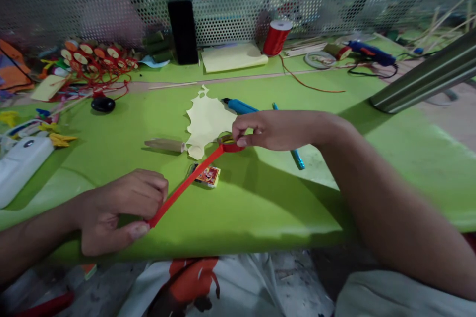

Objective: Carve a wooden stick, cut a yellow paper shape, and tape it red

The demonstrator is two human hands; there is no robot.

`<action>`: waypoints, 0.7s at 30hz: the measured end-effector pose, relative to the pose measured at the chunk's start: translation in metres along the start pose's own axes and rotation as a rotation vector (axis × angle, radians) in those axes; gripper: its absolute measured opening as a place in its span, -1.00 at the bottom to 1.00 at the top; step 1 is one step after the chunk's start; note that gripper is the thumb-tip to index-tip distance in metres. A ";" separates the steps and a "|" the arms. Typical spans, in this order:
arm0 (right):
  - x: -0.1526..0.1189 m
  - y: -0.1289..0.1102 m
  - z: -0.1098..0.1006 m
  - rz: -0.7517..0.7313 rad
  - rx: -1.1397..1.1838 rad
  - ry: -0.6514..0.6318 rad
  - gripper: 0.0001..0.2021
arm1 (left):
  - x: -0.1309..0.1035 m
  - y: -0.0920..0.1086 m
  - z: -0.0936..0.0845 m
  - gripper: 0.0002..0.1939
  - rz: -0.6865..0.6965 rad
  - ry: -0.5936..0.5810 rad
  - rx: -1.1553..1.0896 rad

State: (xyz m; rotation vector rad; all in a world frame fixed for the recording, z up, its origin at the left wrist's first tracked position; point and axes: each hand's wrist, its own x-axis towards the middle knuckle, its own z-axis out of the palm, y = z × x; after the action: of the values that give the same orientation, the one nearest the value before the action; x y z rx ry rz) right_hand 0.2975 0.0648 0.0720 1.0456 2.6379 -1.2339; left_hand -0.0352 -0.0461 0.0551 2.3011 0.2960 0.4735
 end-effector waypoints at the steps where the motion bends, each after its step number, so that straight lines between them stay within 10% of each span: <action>1: -0.001 0.000 -0.002 -0.008 0.011 -0.006 -0.66 | 0.000 0.000 0.000 -0.77 -0.004 0.006 -0.030; 12: -0.002 0.008 -0.012 0.067 0.114 0.025 -0.60 | -0.004 -0.003 -0.010 -0.85 -0.233 -0.157 -0.407; 21: 0.003 0.013 -0.011 0.096 0.095 0.036 -0.59 | -0.006 0.002 -0.016 -0.66 -0.332 -0.181 -0.265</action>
State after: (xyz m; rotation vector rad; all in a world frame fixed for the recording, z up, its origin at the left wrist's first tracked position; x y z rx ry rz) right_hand 0.3056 0.0801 0.0697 1.2043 2.5437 -1.3438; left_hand -0.0469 -0.0390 0.0658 1.9706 0.4840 0.1260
